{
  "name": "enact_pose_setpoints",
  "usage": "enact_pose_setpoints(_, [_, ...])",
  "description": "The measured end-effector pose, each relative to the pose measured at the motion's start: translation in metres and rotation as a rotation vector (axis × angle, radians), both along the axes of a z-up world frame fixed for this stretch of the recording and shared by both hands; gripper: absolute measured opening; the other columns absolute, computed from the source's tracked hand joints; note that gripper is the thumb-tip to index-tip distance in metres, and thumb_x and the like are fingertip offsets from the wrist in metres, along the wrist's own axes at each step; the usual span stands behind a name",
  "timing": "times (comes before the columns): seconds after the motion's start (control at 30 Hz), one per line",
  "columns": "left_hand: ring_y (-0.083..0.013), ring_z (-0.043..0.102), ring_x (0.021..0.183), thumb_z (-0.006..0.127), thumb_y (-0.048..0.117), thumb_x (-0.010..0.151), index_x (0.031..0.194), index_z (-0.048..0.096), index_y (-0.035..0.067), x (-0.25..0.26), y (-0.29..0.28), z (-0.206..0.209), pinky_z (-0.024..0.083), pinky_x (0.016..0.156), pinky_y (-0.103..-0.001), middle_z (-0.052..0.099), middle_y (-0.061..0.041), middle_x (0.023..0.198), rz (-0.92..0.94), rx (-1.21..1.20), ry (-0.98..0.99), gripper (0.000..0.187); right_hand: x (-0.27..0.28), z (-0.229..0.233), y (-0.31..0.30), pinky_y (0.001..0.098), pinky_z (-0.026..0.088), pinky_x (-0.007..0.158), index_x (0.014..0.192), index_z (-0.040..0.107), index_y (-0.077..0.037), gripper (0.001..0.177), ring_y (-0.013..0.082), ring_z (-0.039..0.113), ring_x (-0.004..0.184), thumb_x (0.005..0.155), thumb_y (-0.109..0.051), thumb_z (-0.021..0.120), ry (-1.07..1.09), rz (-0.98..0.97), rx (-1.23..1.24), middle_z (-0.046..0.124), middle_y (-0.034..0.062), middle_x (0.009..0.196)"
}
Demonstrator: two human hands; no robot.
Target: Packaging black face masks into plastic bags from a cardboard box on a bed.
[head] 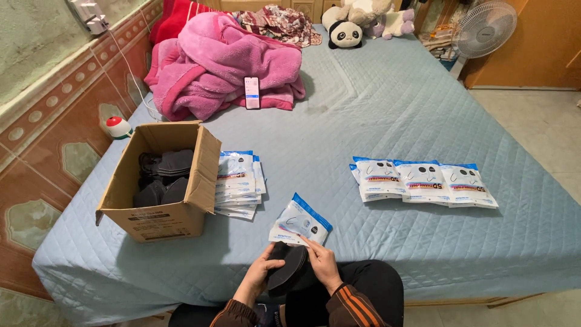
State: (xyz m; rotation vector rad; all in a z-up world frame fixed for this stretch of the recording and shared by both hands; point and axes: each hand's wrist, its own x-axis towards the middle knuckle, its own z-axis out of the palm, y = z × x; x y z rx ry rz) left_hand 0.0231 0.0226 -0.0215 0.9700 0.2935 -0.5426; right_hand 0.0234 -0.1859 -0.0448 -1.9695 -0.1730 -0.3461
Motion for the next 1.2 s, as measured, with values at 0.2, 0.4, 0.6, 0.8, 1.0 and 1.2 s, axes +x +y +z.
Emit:
enact_pose_setpoints(0.2, [-0.0253, 0.064, 0.111, 0.057, -0.014, 0.074, 0.158, 0.042, 0.010, 0.002, 0.000, -0.012, 0.048, 0.092, -0.027, 0.061, -0.020, 0.147, -0.032, 0.038, -0.074, 0.088, -0.005, 0.007, -0.004, 0.0216, 0.052, 0.058, 0.122, 0.074, -0.007, 0.036, 0.0099, 0.063, 0.062, 0.089, -0.014, 0.061, 0.065, -0.008, 0.059, 0.083, 0.0056, 0.110])
enact_pose_setpoints(0.4, [-0.0233, 0.065, 0.104, 0.056, -0.012, 0.071, 0.150, 0.055, 0.008, -0.002, -0.002, 0.001, 0.048, 0.089, -0.026, 0.070, -0.017, 0.133, -0.073, 0.180, -0.083, 0.081, -0.009, 0.011, -0.005, 0.0215, 0.048, 0.053, 0.122, 0.075, -0.008, 0.038, 0.0087, 0.056, 0.057, 0.088, -0.019, 0.060, 0.092, -0.013, 0.044, 0.085, 0.0040, 0.104])
enact_pose_setpoints(0.6, [-0.0225, 0.066, 0.091, 0.060, -0.009, 0.076, 0.146, 0.057, 0.004, 0.005, -0.004, -0.009, 0.050, 0.079, -0.027, 0.074, -0.020, 0.115, -0.030, 0.304, -0.037, 0.072, -0.013, 0.010, 0.005, 0.0294, 0.058, 0.091, 0.123, 0.073, -0.010, 0.038, 0.0239, 0.074, 0.111, 0.088, -0.012, 0.061, -0.099, -0.011, -0.145, 0.075, 0.0087, 0.126])
enact_pose_setpoints(0.8, [-0.0214, 0.066, 0.095, 0.063, 0.006, 0.089, 0.136, 0.063, -0.006, 0.005, -0.005, -0.007, 0.052, 0.082, -0.028, 0.074, -0.020, 0.118, 0.002, 0.303, -0.070, 0.048, -0.017, 0.019, 0.012, 0.0323, 0.051, 0.104, 0.130, 0.070, -0.010, 0.042, 0.0243, 0.062, 0.131, 0.089, -0.008, 0.060, -0.106, 0.076, -0.151, 0.070, 0.0056, 0.135])
enact_pose_setpoints(1.0, [-0.0206, 0.068, 0.085, 0.063, 0.005, 0.091, 0.118, 0.071, -0.013, 0.015, -0.003, -0.046, 0.053, 0.076, -0.028, 0.077, -0.020, 0.103, 0.028, 0.315, -0.087, 0.034, -0.018, 0.015, 0.016, 0.0372, 0.043, 0.112, 0.133, 0.067, -0.009, 0.041, 0.0257, 0.060, 0.132, 0.093, -0.010, 0.060, -0.141, 0.133, -0.192, 0.067, 0.0065, 0.139])
enact_pose_setpoints(1.2, [-0.0217, 0.067, 0.100, 0.061, 0.010, 0.092, 0.131, 0.063, -0.011, 0.001, -0.013, -0.005, 0.051, 0.086, -0.028, 0.073, -0.020, 0.120, 0.066, 0.274, -0.102, 0.044, -0.019, 0.020, 0.017, 0.0352, 0.050, 0.106, 0.128, 0.069, -0.005, 0.036, 0.0282, 0.063, 0.129, 0.093, -0.007, 0.060, -0.180, 0.117, -0.124, 0.069, 0.0075, 0.135])
